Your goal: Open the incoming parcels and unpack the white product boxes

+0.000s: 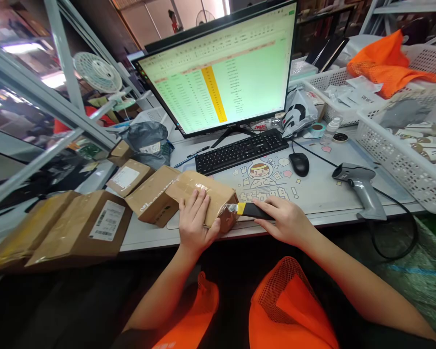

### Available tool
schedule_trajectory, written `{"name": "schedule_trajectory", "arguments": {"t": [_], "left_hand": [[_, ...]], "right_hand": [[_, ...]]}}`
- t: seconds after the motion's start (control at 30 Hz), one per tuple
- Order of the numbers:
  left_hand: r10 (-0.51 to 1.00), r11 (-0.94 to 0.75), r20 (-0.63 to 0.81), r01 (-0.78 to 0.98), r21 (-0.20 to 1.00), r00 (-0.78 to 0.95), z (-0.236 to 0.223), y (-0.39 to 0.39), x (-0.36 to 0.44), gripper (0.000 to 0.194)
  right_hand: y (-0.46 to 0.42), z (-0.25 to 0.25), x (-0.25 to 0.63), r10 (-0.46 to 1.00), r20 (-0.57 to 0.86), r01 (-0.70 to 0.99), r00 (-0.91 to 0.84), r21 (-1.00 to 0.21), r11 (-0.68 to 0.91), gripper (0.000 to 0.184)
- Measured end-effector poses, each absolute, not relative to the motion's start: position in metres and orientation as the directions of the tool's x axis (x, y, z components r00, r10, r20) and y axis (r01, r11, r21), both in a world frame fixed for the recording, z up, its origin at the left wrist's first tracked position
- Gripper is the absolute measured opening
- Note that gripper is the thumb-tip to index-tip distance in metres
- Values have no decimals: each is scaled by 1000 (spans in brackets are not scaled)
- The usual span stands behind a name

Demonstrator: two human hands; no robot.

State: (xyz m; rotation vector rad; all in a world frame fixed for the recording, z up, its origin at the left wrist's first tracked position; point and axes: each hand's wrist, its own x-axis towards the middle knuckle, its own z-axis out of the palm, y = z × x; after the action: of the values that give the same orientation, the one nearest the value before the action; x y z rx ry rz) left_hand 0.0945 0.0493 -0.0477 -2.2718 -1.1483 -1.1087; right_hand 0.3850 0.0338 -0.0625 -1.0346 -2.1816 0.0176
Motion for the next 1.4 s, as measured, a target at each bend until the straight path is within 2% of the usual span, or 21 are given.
{"name": "schedule_trajectory", "arguments": {"t": [0.33, 0.43, 0.53, 0.57, 0.63, 0.7, 0.77, 0.83, 0.9, 1.0, 1.1, 1.17, 1.27, 1.4], "left_hand": [[525, -618, 771, 784, 55, 360, -50, 44, 95, 59], [494, -668, 783, 742, 63, 378, -53, 46, 81, 60], [396, -837, 804, 534, 119, 443, -62, 55, 44, 51], [392, -868, 823, 463, 182, 411, -65, 57, 29, 44], [468, -831, 863, 427, 356, 192, -70, 55, 3, 34], [537, -700, 837, 500, 510, -103, -73, 45, -10, 30], [586, -569, 788, 596, 566, -188, -72, 31, -6, 33], [645, -490, 751, 679, 548, -141, -71, 22, 8, 41], [628, -462, 763, 716, 523, -152, -71, 28, 19, 35], [550, -539, 812, 660, 524, -196, -72, 67, 17, 19], [619, -600, 771, 544, 587, -149, -65, 112, 3, 23], [629, -562, 761, 584, 586, -159, -57, 124, 0, 26], [536, -544, 837, 715, 439, -105, -52, 102, 18, 32], [510, -625, 842, 748, 222, 177, -62, 45, 58, 60]], "right_hand": [[41, -67, 384, 691, 578, 661, -434, -317, 680, 44], [54, -69, 404, 744, 602, 762, -291, -324, 560, 45], [59, -81, 440, 775, 629, 818, -67, -410, 403, 47], [57, -89, 452, 784, 620, 813, -16, -448, 371, 47], [49, -107, 470, 816, 577, 797, 31, -507, 328, 47], [40, -126, 478, 850, 525, 792, 38, -534, 295, 47], [32, -140, 476, 876, 482, 788, 21, -547, 282, 48], [30, -144, 467, 890, 455, 778, -3, -559, 288, 49], [32, -139, 454, 892, 450, 763, -33, -565, 314, 49], [36, -119, 433, 872, 475, 727, -120, -556, 403, 47], [36, -92, 412, 824, 503, 676, -261, -514, 528, 46], [31, -78, 399, 780, 517, 638, -353, -476, 605, 45], [23, -64, 382, 718, 537, 592, -442, -426, 684, 42], [18, -57, 369, 673, 540, 563, -506, -384, 732, 42]]}}
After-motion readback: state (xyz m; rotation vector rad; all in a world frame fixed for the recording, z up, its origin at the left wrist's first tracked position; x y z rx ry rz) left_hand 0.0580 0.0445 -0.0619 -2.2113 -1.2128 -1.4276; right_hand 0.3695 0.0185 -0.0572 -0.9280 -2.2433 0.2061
